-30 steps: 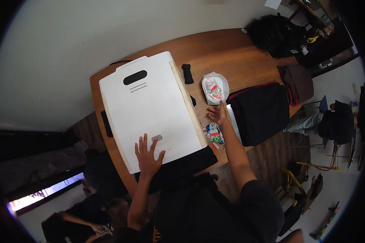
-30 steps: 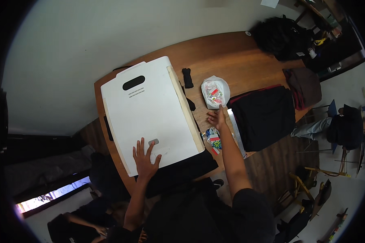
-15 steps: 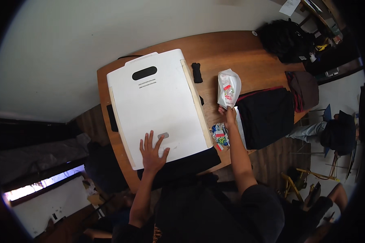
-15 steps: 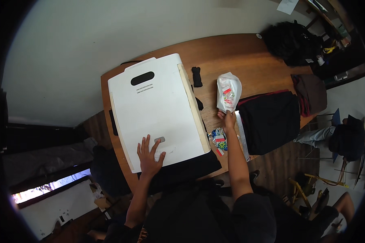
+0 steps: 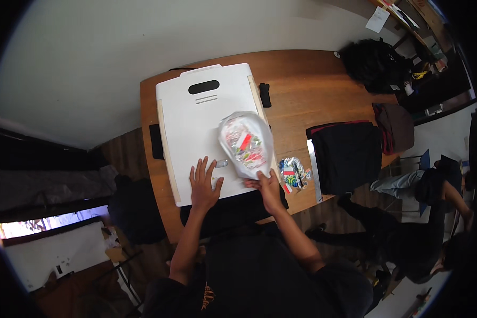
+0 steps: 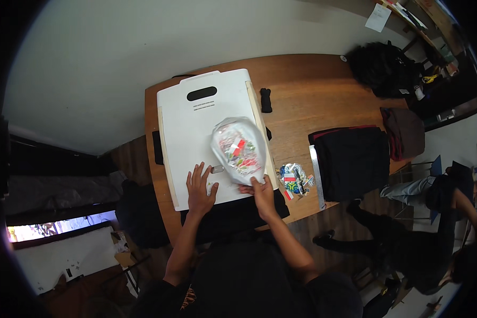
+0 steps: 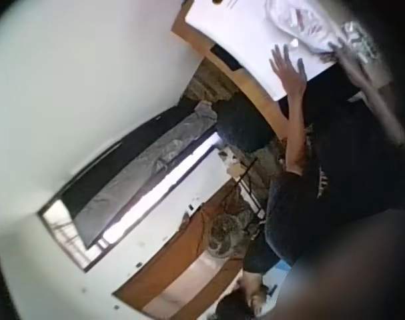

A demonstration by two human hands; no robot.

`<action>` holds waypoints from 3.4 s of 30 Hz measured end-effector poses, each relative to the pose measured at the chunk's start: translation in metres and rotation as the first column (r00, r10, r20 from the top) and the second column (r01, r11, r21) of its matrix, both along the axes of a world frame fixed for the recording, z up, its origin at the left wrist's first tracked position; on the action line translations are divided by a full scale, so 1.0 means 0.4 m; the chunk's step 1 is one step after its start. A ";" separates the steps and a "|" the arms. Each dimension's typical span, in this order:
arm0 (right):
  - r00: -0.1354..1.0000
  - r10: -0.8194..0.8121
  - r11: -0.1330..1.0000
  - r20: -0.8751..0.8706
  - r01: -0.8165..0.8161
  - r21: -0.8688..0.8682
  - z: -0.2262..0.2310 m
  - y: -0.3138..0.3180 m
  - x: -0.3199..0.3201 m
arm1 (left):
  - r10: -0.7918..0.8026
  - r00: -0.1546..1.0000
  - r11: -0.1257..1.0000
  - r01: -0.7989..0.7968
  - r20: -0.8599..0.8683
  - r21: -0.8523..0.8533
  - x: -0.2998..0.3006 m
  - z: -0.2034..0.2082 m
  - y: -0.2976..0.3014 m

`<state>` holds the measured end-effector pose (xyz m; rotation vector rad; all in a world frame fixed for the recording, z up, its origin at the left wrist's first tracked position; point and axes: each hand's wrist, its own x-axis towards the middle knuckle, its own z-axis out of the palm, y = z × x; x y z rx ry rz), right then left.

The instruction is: Cutting clothing labels from a sheet with scissors.

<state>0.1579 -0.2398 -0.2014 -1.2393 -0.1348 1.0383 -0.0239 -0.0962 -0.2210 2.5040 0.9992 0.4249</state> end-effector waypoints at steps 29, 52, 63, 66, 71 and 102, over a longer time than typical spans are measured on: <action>0.469 0.268 0.851 0.841 0.295 -0.436 -0.350 -0.383 0.347 | -0.040 0.981 0.999 0.042 0.190 -0.006 -0.002 0.024 -0.025; 0.569 -0.064 0.877 0.820 0.425 -0.226 -0.369 -0.416 0.255 | 0.070 0.960 0.998 -0.068 0.272 -0.018 0.004 0.007 -0.032; 0.615 -0.031 0.847 0.788 0.435 -0.306 -0.348 -0.392 0.268 | 0.084 0.959 0.996 -0.079 0.271 -0.032 0.009 0.010 -0.032; 0.665 0.048 0.807 0.745 0.414 -0.421 -0.288 -0.359 0.271 | 0.092 0.965 0.996 -0.085 0.247 -0.039 0.008 0.017 -0.035; 0.621 0.221 0.797 0.752 0.330 -0.506 -0.353 -0.360 0.331 | 0.089 0.970 0.996 -0.087 0.228 -0.019 0.019 0.019 -0.042; 0.627 -0.018 0.960 0.779 0.229 -0.162 -0.092 -0.174 0.244 | 0.228 0.922 0.969 -0.246 0.314 0.019 0.015 0.004 -0.069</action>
